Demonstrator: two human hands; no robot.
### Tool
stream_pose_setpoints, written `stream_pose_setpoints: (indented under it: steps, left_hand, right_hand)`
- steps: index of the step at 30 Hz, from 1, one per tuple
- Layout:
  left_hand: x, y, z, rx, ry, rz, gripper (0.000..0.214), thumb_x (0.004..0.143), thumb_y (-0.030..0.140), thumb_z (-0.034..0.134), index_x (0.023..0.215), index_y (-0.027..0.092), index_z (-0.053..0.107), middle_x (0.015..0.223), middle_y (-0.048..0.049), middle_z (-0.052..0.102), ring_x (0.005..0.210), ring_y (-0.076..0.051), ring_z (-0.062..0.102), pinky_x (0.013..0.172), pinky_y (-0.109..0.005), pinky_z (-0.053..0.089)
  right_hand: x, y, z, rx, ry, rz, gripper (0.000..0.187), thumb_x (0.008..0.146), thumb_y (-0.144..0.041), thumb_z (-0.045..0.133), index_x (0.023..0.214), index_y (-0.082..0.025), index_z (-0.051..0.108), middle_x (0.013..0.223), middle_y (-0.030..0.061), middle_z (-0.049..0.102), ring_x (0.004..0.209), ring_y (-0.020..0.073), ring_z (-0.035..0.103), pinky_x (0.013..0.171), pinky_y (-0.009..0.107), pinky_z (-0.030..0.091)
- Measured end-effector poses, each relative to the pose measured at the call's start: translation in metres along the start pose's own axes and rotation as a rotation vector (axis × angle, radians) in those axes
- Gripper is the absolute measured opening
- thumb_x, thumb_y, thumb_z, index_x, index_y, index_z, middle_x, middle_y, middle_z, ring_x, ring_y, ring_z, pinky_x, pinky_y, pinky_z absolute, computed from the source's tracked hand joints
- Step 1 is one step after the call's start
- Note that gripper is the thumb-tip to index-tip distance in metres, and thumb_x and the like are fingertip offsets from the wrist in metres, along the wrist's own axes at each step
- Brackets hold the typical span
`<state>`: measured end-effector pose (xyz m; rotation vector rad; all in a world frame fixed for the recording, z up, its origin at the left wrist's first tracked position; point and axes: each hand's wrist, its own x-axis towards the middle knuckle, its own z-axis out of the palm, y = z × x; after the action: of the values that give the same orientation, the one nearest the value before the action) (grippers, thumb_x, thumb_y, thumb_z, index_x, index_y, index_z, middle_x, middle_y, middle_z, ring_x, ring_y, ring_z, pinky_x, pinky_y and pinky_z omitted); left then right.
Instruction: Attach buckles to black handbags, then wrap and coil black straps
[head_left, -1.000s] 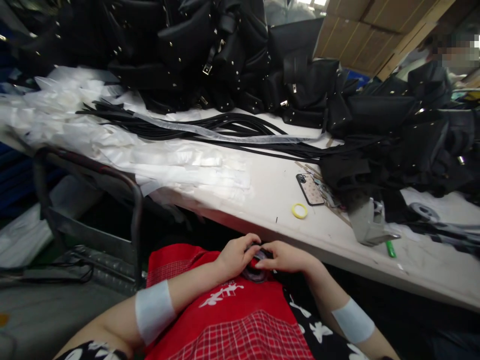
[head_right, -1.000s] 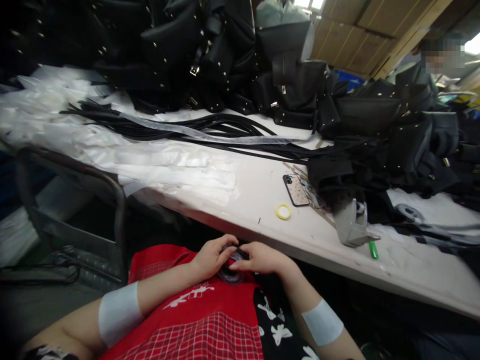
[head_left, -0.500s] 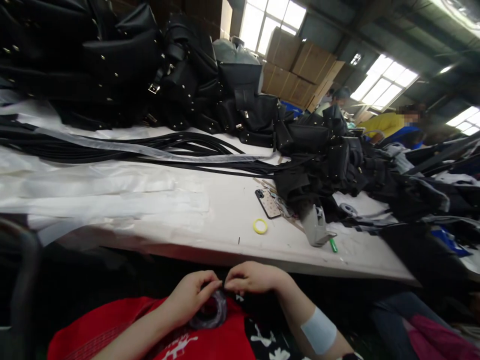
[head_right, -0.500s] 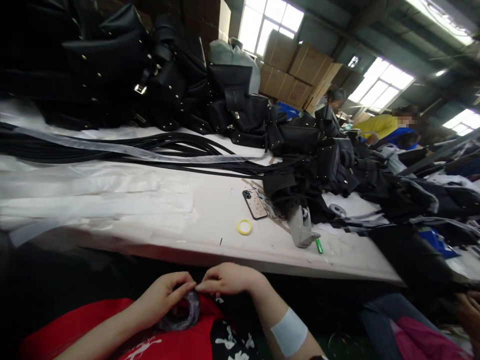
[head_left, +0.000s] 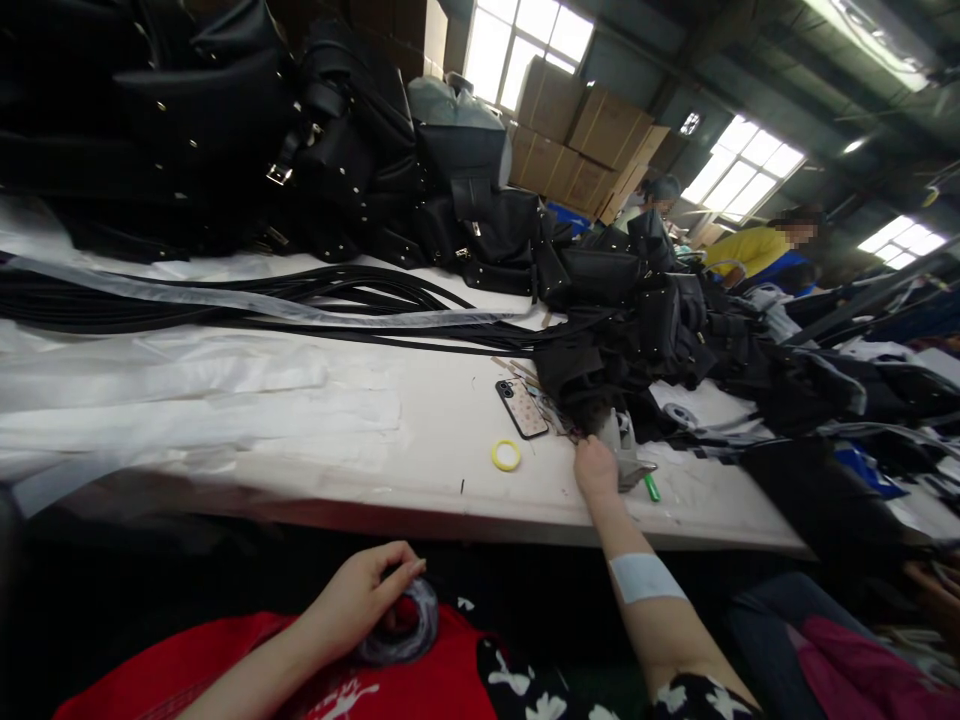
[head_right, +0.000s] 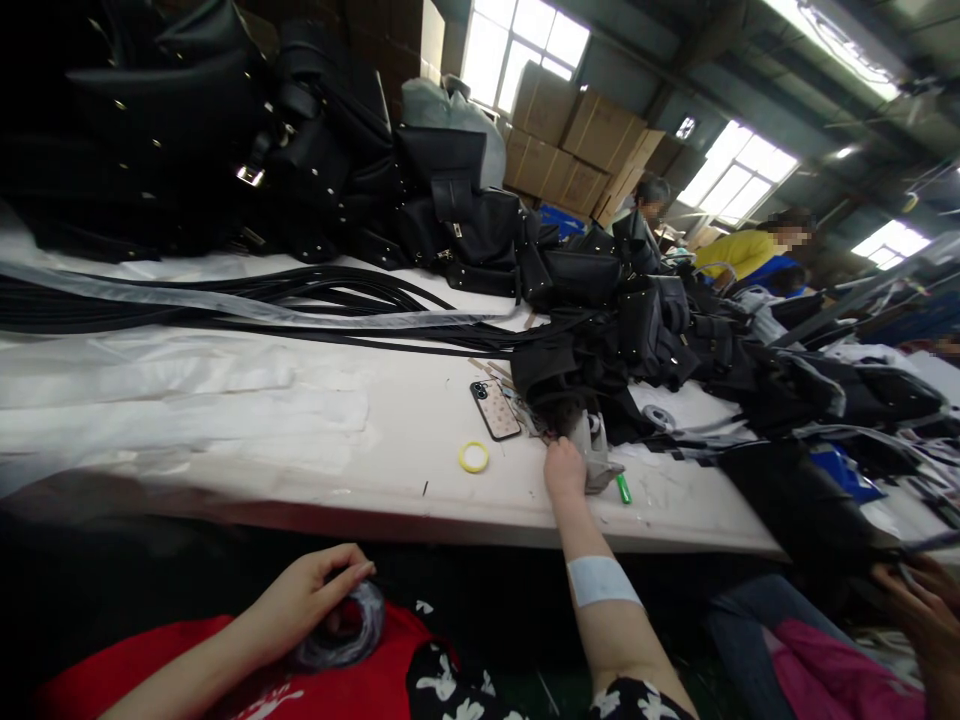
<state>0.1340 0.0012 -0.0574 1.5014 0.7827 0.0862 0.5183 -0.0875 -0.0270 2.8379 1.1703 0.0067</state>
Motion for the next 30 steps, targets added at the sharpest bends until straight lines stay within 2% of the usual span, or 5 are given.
stream_pose_setpoints:
  steps: [5,10,20,26,30]
  left_hand:
    - [0.001,0.003,0.0,0.015,-0.006,-0.011,0.047,0.078,0.065,0.052,0.077,0.018,0.055,0.058,0.0021,0.057,0.048,-0.015,0.055,0.05,-0.024,0.041]
    - [0.002,0.003,0.0,0.037,-0.002,-0.009,0.046,0.079,0.064,0.05,0.077,0.019,0.055,0.058,0.0028,0.056,0.048,-0.015,0.055,0.052,-0.025,0.041]
    - [-0.005,0.005,-0.003,0.083,-0.02,0.017,0.043,0.082,0.062,0.051,0.076,0.019,0.056,0.059,0.0038,0.054,0.049,-0.015,0.055,0.053,-0.024,0.041]
    - [-0.004,0.003,-0.005,0.059,-0.024,0.023,0.045,0.083,0.063,0.048,0.079,0.019,0.059,0.058,0.0042,0.053,0.049,-0.015,0.055,0.053,-0.024,0.04]
    - [-0.002,0.003,-0.005,0.089,-0.049,0.047,0.044,0.085,0.06,0.047,0.081,0.018,0.059,0.06,0.0039,0.054,0.05,-0.014,0.055,0.054,-0.024,0.041]
  right_hand:
    - [-0.004,0.013,0.005,-0.061,0.0,-0.076,0.034,0.096,-0.014,0.033,0.108,-0.013,0.065,0.113,0.0187,0.063,0.111,0.031,0.056,0.094,0.037,0.04]
    - [-0.014,0.013,0.003,-0.105,0.047,-0.048,0.039,0.099,-0.024,0.033,0.121,-0.005,0.059,0.12,0.0262,0.058,0.114,0.0345,0.053,0.095,0.038,0.038]
    - [0.02,0.01,-0.009,-0.164,-0.106,-0.085,0.036,0.092,-0.008,0.038,0.106,-0.001,0.071,0.112,0.0276,0.063,0.105,0.0322,0.06,0.089,0.039,0.04]
    - [-0.008,0.013,-0.014,-0.145,-0.146,-0.201,0.037,0.097,-0.023,0.042,0.104,-0.003,0.072,0.111,0.0249,0.064,0.105,0.0314,0.058,0.087,0.037,0.04]
    - [-0.021,0.004,-0.009,-0.143,-0.124,-0.172,0.033,0.096,-0.02,0.043,0.103,-0.005,0.072,0.11,0.026,0.063,0.104,0.0317,0.059,0.087,0.037,0.041]
